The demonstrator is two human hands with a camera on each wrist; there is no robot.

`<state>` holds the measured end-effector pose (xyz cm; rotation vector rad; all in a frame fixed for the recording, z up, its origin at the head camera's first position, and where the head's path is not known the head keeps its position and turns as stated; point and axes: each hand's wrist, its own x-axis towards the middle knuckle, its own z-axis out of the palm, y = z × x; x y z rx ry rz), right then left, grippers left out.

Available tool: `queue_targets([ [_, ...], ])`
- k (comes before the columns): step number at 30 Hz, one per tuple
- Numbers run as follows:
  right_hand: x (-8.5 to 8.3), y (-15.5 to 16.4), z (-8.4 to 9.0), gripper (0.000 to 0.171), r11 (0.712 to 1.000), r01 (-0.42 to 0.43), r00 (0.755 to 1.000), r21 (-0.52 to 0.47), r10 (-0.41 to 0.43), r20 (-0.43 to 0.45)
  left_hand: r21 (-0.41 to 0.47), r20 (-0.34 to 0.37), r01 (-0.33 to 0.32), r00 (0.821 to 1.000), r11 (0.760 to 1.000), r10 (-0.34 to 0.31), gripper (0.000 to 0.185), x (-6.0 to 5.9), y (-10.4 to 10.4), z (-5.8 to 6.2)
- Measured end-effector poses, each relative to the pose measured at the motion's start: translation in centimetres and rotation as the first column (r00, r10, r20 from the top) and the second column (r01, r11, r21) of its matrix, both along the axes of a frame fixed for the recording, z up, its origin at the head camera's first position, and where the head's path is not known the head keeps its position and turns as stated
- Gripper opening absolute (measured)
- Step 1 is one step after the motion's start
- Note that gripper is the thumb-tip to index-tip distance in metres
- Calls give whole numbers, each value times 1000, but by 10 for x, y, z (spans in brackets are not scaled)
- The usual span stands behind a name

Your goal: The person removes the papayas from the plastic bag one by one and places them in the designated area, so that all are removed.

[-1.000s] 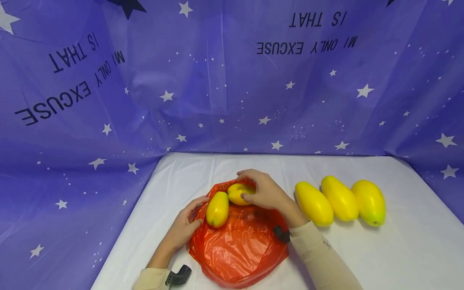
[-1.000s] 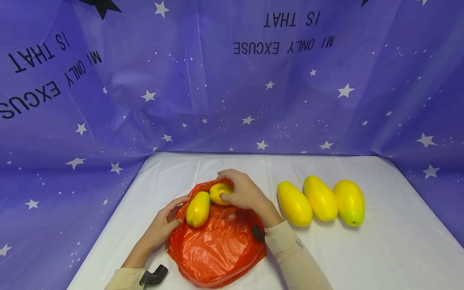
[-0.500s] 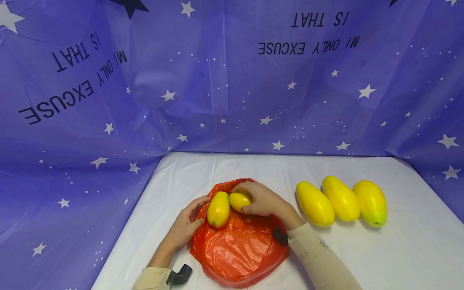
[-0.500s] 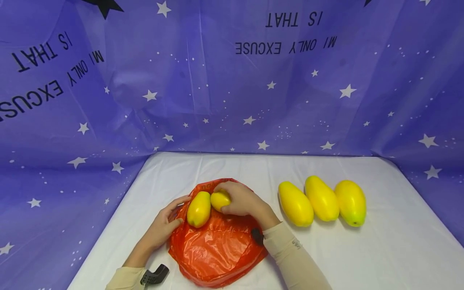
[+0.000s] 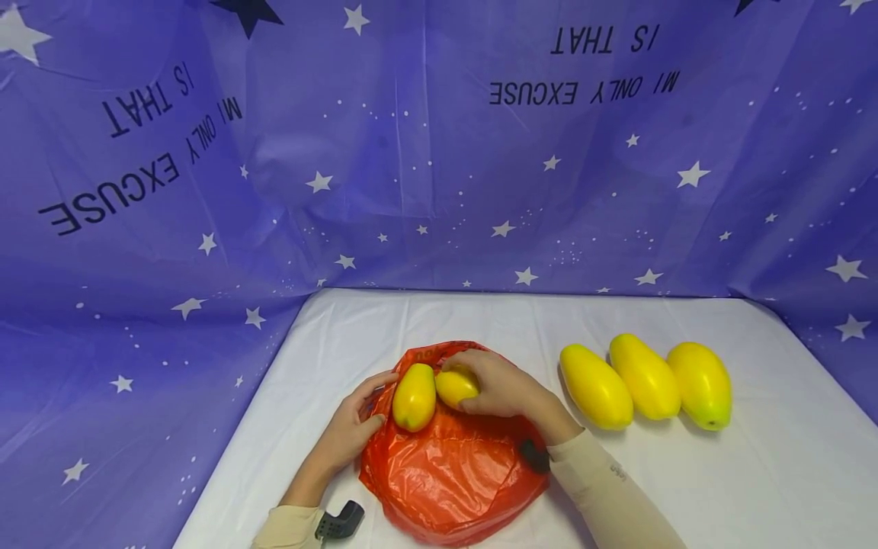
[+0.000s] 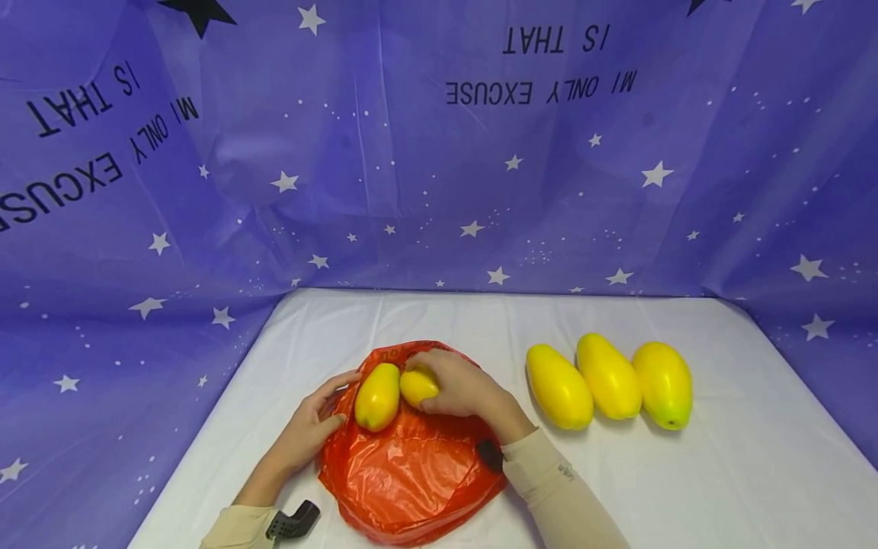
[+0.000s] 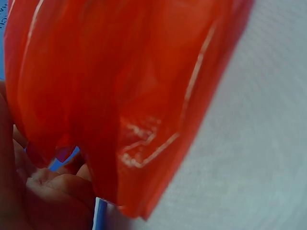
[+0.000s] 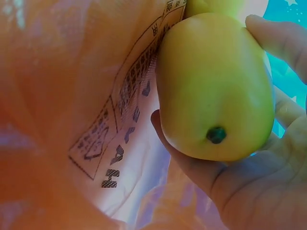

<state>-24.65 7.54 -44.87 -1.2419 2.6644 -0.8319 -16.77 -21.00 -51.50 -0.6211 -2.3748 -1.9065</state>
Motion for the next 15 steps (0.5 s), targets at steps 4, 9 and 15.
queue_targets([
  [4,4,2,2,55,1000,5,1000,-20,-5,13,0,-4,1,1000,1000,-1,65,0,0,0],
  [9,8,5,6,56,999,7,999,-47,-6,33,-11,-6,-8,1000,1000,8,65,0,0,0],
  [15,12,9,10,57,998,11,1000,-63,-9,28,-6,-4,-6,1000,1000,6,65,0,0,0],
])
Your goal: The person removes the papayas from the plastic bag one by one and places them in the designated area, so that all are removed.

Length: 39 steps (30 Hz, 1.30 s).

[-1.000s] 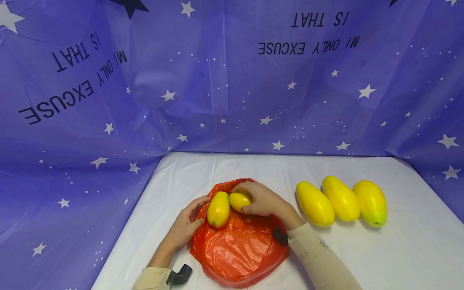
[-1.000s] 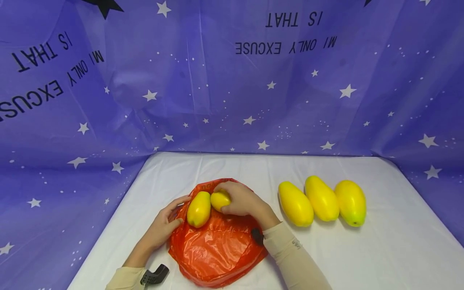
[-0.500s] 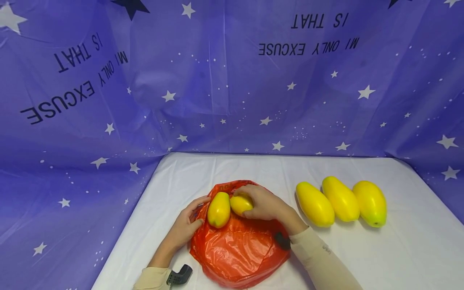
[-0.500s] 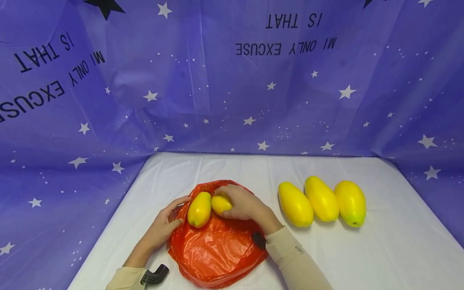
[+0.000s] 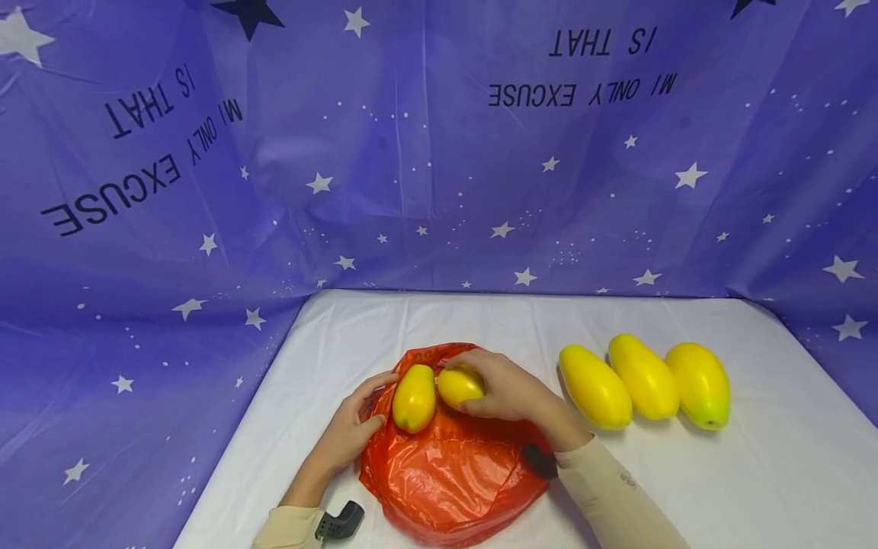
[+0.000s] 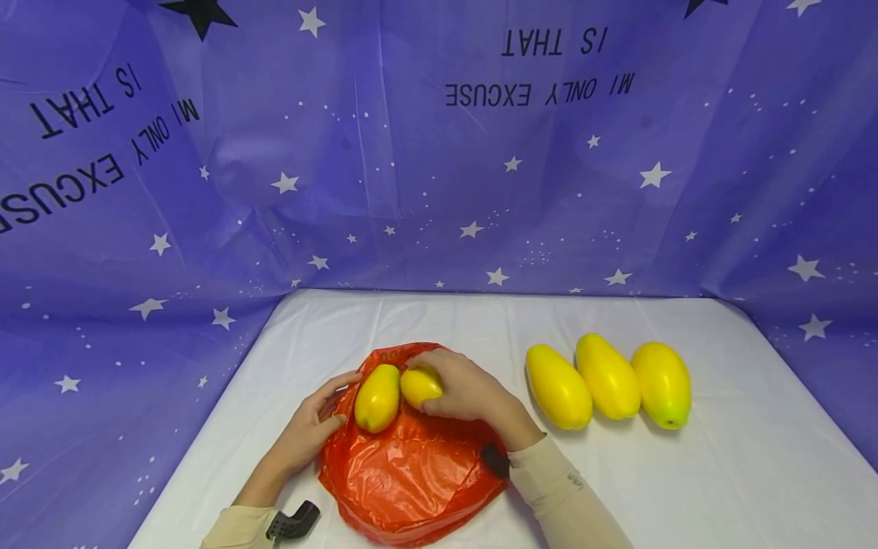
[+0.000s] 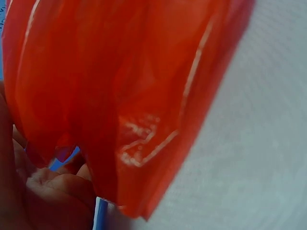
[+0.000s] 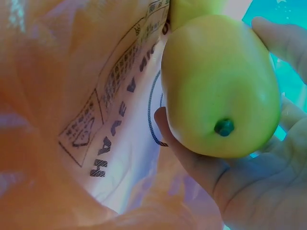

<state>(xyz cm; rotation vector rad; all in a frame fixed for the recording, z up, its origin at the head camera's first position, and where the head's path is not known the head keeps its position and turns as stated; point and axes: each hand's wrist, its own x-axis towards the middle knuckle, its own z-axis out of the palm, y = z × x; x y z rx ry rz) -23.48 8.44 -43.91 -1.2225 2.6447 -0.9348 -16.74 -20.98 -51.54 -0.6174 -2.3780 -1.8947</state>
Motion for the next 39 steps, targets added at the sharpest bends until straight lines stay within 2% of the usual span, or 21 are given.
queue_targets([
  [7,6,5,5,57,1000,5,1000,-12,-4,22,3,23,-7,1000,1000,7,65,1,1,2],
  [16,14,12,15,55,999,25,999,-48,-26,-38,5,27,-3,1000,1000,3,66,2,1,3],
  [32,25,35,27,57,992,85,993,-97,-92,-71,27,26,17,1000,999,-17,64,1,2,3],
  [39,33,47,35,58,989,111,991,-101,-118,-63,-2,16,5,1000,1000,-5,66,0,0,1],
])
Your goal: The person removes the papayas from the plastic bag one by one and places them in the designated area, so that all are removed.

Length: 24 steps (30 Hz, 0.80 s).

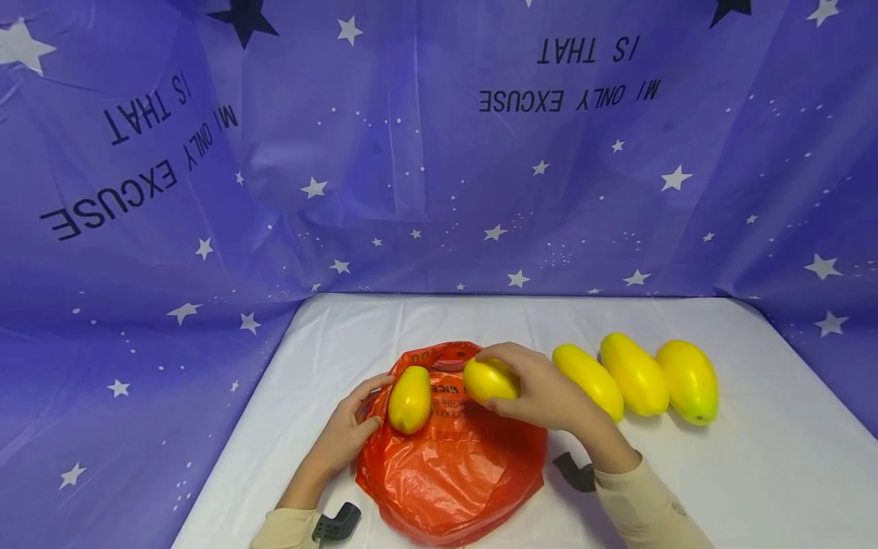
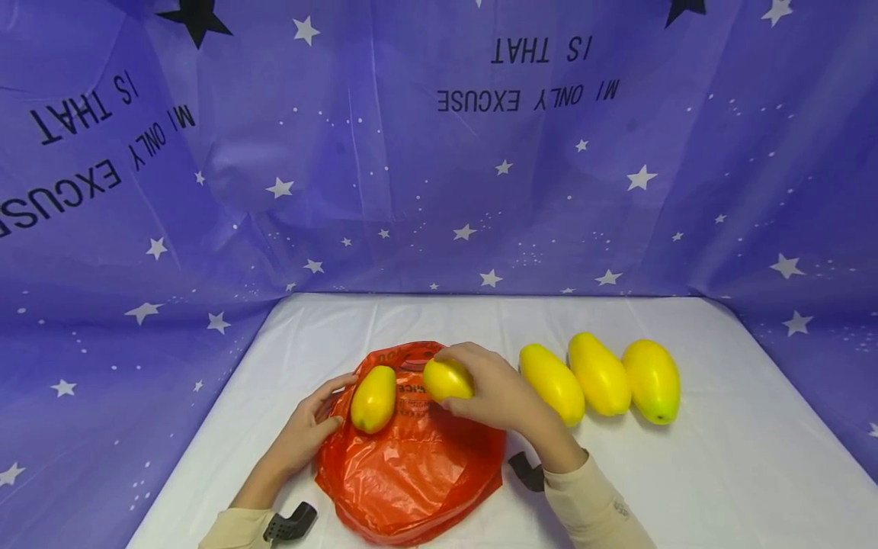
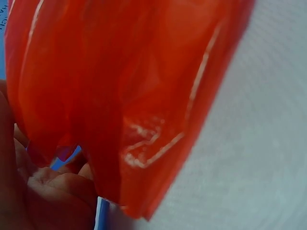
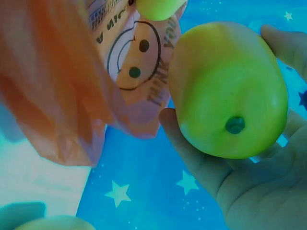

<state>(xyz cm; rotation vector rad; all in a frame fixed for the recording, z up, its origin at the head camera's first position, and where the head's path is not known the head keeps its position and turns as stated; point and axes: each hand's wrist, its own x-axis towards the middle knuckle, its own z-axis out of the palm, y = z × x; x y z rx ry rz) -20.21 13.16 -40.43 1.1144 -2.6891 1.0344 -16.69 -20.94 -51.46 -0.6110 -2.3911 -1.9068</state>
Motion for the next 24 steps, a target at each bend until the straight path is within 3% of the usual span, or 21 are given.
queue_targets([
  [24,29,39,5,60,991,129,991,34,-128,-45,-5,8,-9,1000,1000,9,66,3,2,2],
])
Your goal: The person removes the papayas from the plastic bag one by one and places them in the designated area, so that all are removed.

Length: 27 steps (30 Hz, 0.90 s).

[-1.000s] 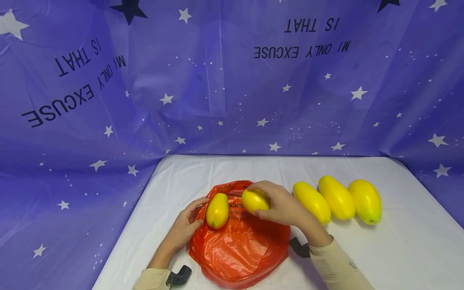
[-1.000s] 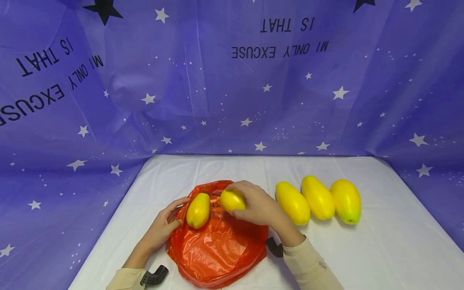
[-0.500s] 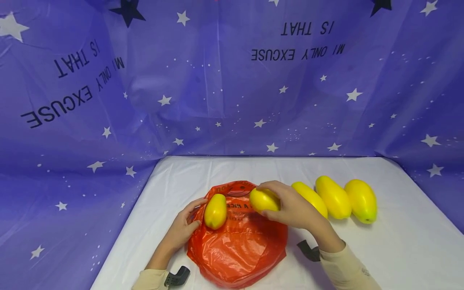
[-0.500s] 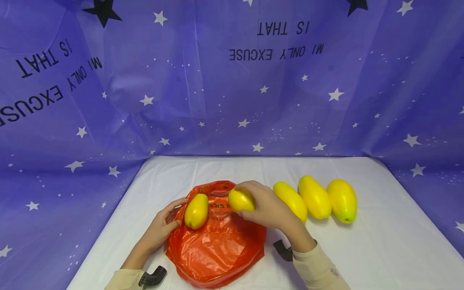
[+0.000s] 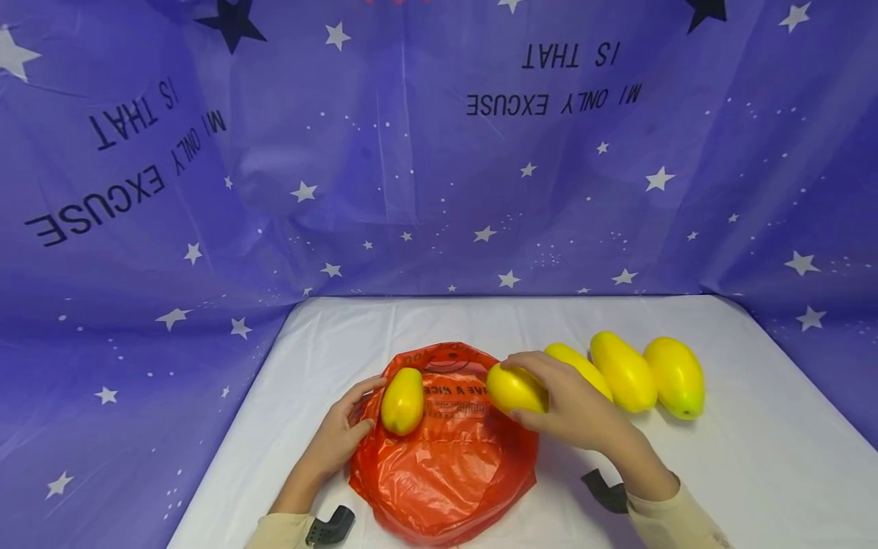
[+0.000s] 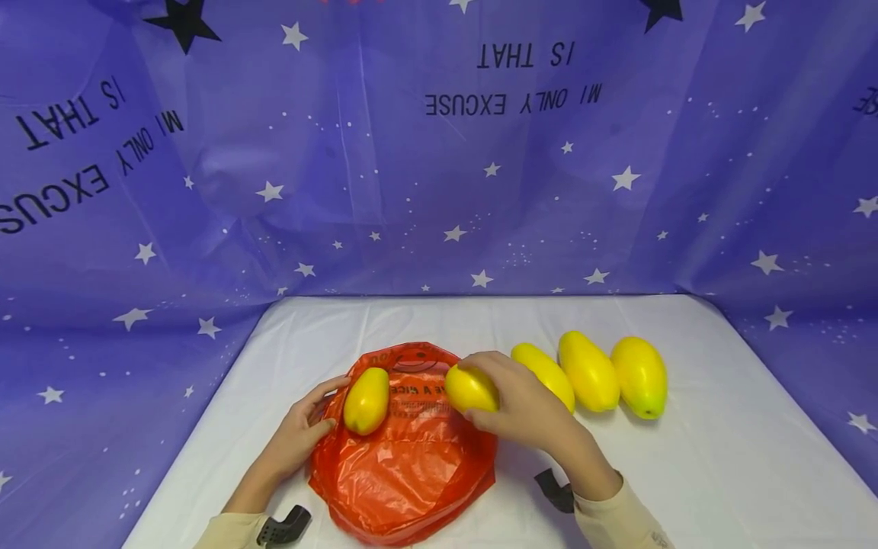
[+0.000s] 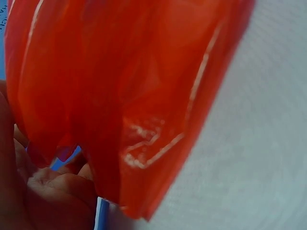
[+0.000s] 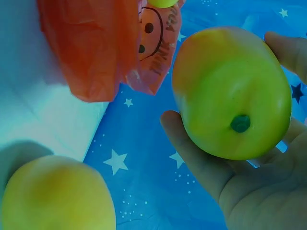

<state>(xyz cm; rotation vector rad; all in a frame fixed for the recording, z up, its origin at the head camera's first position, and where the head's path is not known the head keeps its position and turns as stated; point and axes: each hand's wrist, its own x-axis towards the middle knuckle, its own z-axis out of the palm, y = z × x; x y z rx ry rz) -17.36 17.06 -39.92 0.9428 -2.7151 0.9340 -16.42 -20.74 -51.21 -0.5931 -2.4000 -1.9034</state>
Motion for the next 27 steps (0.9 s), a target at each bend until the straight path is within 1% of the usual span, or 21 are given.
queue_targets([
  [3,5,5,0,61,1000,8,1000,6,-8,-17,1,6,3,1000,1000,-3,66,0,0,0],
  [10,15,15,-2,59,999,30,998,17,-29,-49,1,-12,10,1000,1000,-10,66,0,1,0],
  [15,22,23,-3,61,997,69,995,20,-67,-71,12,-15,14,1000,1000,-14,66,0,1,0],
  [21,31,37,-4,63,993,118,991,19,-116,-63,17,-3,6,1000,1000,-6,66,0,0,-2],
  [27,43,50,-5,64,979,199,980,33,-198,-34,14,3,5,1000,1000,-5,66,0,0,-2],
])
